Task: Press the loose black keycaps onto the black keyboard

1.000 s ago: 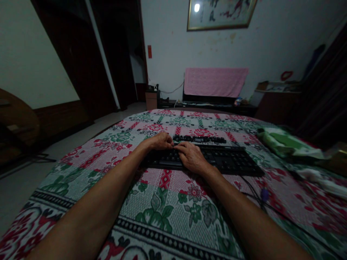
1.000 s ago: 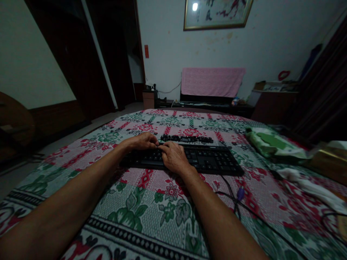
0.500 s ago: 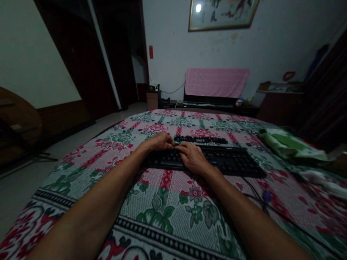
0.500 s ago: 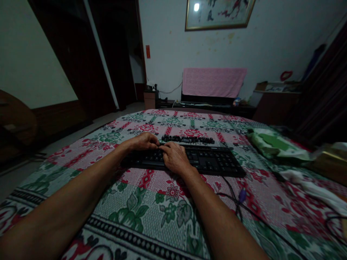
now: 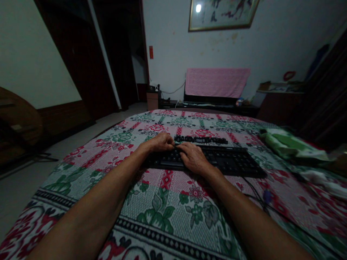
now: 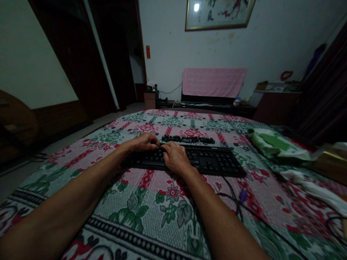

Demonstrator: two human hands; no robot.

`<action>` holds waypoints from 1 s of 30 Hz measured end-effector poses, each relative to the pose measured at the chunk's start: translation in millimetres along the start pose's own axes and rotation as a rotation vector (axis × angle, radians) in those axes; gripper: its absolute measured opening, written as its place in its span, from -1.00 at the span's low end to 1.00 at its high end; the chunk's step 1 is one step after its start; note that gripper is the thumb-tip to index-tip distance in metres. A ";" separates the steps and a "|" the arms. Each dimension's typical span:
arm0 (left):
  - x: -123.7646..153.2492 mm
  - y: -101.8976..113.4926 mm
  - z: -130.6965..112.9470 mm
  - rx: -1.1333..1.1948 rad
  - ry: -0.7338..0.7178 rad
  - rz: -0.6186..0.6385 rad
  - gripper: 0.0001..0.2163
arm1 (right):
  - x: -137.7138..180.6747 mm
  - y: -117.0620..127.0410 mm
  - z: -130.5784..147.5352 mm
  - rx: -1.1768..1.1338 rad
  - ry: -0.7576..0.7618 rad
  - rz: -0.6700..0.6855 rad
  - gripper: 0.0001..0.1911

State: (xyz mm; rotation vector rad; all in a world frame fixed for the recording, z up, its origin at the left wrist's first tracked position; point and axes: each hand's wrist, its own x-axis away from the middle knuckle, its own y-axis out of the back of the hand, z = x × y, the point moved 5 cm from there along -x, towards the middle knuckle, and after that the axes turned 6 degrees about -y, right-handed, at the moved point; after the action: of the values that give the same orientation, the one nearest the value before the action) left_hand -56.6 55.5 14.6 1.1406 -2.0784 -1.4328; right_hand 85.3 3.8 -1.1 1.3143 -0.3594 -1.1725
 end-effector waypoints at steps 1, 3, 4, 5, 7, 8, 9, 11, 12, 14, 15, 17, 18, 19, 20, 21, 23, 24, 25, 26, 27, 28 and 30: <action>0.8 -0.2 2.0 0.065 0.015 -0.003 -0.74 | -0.2 -0.2 -0.1 -0.002 -0.003 0.002 -0.66; 2.8 -0.4 5.1 0.210 0.049 -0.004 -0.74 | -0.6 -0.5 0.0 -0.003 -0.008 0.011 -0.67; 3.9 -0.2 6.1 0.275 0.070 -0.005 -0.74 | -0.6 -0.5 0.0 -0.001 -0.009 0.015 -0.67; 4.9 0.1 6.7 0.327 0.088 -0.005 -0.74 | -0.6 -0.6 0.1 0.001 -0.011 0.018 -0.68; 6.2 0.9 6.6 0.384 0.111 -0.006 -0.75 | -0.4 -0.4 0.2 0.008 -0.013 0.018 -0.69; 6.4 1.3 6.4 0.392 0.116 -0.007 -0.76 | -0.3 -0.4 0.3 0.011 -0.012 0.018 -0.69; 6.3 1.5 6.3 0.392 0.117 -0.008 -0.76 | -0.1 -0.4 0.4 0.014 -0.011 0.017 -0.69; 5.7 1.0 6.3 0.383 0.112 0.002 -0.77 | 0.0 -0.4 0.5 0.018 -0.008 0.017 -0.69; 5.2 0.4 6.6 0.379 0.109 0.008 -0.78 | -0.1 -0.4 0.5 0.019 -0.008 0.017 -0.69; 4.2 -0.8 7.1 0.374 0.101 0.018 -0.77 | -0.4 -0.5 0.3 0.021 -0.011 0.018 -0.69; 3.7 -1.4 7.2 0.368 0.100 0.023 -0.77 | -0.6 -0.6 0.2 0.022 -0.013 0.019 -0.69; 2.8 -2.1 6.2 0.337 0.097 0.034 -0.76 | -0.9 -0.7 0.1 0.024 -0.017 0.021 -0.69; 2.4 -2.2 5.1 0.309 0.094 0.041 -0.75 | -0.8 -0.7 0.1 0.025 -0.017 0.022 -0.69; 2.0 -2.1 3.7 0.273 0.092 0.049 -0.75 | -0.7 -0.6 0.2 0.027 -0.016 0.021 -0.69; 1.6 -1.9 2.2 0.235 0.091 0.055 -0.75 | -0.5 -0.5 0.3 0.028 -0.015 0.020 -0.69; 1.3 -1.6 0.8 0.199 0.091 0.061 -0.75 | -0.2 -0.4 0.4 0.029 -0.014 0.019 -0.70; 0.8 -1.0 -1.1 0.143 0.094 0.068 -0.74 | 0.3 -0.2 0.5 0.029 -0.011 0.019 -0.69; 0.7 -0.7 -1.8 0.124 0.090 0.069 -0.74 | 0.4 -0.1 0.5 0.030 -0.011 0.019 -0.69; 0.5 -0.4 -2.1 0.109 0.083 0.068 -0.74 | 0.5 -0.2 0.3 0.031 -0.012 0.019 -0.69; 0.4 -0.1 -2.3 0.097 0.075 0.065 -0.74 | 0.4 -0.4 0.2 0.033 -0.012 0.020 -0.69; 0.3 0.0 -2.3 0.086 0.066 0.064 -0.74 | 0.3 -0.6 0.0 0.034 -0.013 0.020 -0.69; 0.3 0.1 -2.4 0.075 0.058 0.063 -0.74 | 0.1 -0.8 -0.1 0.035 -0.013 0.020 -0.69; 0.3 0.3 -2.5 0.051 0.055 0.065 -0.74 | -0.1 -1.0 -0.1 0.034 -0.011 0.019 -0.69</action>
State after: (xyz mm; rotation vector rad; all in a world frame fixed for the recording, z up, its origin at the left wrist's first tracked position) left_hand -55.2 53.7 15.8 1.1090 -2.1046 -1.3112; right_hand 84.9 4.2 -2.0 1.3321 -0.4005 -1.1628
